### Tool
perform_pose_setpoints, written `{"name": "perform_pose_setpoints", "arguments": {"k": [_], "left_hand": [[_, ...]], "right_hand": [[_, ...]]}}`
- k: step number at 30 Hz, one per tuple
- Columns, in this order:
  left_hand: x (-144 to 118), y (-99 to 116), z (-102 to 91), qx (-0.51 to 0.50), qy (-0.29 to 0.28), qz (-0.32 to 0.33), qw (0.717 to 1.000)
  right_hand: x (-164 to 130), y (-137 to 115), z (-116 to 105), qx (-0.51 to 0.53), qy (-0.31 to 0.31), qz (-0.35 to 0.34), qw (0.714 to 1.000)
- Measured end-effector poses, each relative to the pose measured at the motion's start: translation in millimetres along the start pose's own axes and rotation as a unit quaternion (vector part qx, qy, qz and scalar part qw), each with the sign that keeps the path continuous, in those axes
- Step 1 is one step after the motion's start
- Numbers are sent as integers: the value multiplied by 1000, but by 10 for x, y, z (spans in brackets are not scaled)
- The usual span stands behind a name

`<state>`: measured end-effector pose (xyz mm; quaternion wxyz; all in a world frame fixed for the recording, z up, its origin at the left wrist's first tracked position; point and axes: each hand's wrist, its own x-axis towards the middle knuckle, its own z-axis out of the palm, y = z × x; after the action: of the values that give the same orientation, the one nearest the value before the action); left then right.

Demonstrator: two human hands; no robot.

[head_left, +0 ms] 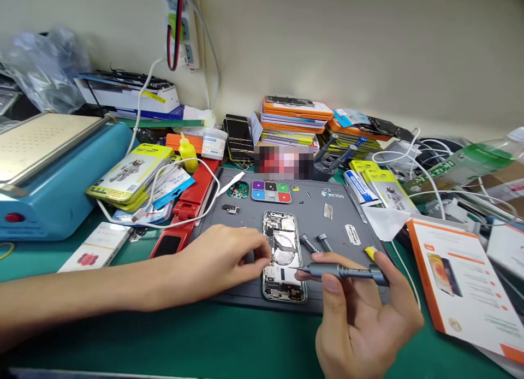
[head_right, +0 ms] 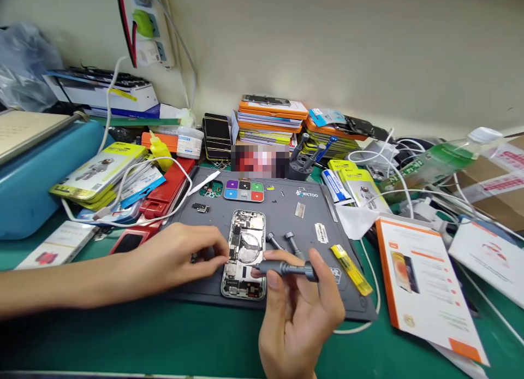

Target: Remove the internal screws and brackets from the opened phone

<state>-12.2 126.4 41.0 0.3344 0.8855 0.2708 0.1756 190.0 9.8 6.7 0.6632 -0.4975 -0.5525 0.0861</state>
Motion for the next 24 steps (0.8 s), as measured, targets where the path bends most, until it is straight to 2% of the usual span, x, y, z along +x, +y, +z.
{"name": "perform_pose_setpoints", "arguments": {"k": [3, 5, 7, 9, 13, 17, 24], "left_hand": [[-53, 7, -297, -6, 56, -21, 998], [-123, -30, -462, 28, 92, -45, 994], [-197, -103, -546, 75, 92, -69, 990], [-252, -195, -542, 139, 72, -68, 985], [-262, -350, -407, 249, 31, -39, 967], [-209, -417, -328, 279, 21, -34, 960], [-226, -467, -365, 264, 7, -1, 964]], "right_hand": [[-5, 10, -10, 3, 4, -5, 1000], [-4, 8, -17, 4, 9, -3, 1000], [-1, 3, -23, 5, 7, 4, 1000], [5, 0, -26, 0, 7, 5, 1000], [27, 6, -22, -12, 6, 1, 1000], [54, 4, -22, -28, 14, -6, 999], [10, 6, -62, -41, 24, 28, 998]]}}
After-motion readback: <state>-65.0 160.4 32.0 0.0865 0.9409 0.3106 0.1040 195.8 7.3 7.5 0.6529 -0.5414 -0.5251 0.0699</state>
